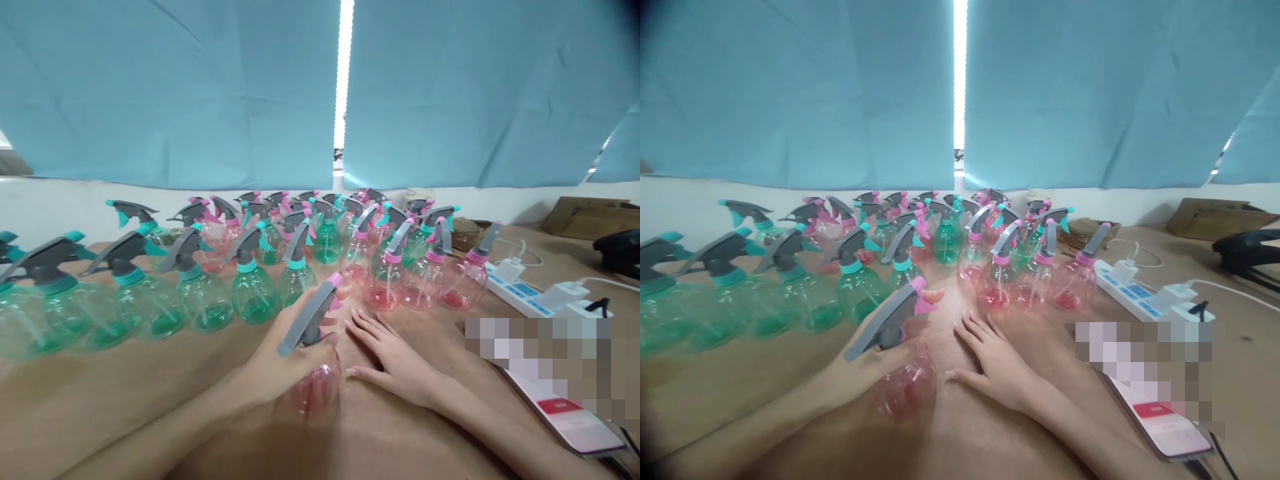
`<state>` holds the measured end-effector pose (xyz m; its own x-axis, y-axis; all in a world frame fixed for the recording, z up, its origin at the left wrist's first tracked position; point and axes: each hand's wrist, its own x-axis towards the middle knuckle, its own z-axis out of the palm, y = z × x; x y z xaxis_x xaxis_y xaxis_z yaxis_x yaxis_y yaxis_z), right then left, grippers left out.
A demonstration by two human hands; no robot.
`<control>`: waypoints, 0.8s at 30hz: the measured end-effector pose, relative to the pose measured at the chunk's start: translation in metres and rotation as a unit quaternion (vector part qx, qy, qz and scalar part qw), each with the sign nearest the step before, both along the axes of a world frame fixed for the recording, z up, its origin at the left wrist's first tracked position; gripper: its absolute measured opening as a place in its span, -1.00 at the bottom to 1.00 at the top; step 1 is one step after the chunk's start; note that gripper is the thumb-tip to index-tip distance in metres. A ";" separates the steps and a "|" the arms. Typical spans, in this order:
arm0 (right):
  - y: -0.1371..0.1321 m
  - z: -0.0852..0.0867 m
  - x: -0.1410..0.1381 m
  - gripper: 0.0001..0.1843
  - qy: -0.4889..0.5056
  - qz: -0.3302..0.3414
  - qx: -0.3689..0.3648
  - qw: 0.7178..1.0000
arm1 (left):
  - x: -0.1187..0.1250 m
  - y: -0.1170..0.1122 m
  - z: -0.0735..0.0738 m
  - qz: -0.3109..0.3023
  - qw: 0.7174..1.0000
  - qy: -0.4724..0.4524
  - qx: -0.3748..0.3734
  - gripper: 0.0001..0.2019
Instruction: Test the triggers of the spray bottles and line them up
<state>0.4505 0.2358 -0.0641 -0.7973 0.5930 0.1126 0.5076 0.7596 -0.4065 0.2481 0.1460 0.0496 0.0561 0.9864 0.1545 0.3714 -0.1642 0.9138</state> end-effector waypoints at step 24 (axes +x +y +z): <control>0.000 0.003 0.001 -0.16 -0.006 -0.002 -0.010 1.000 | 0.000 0.005 -0.008 0.005 0.998 0.044 0.048 -0.50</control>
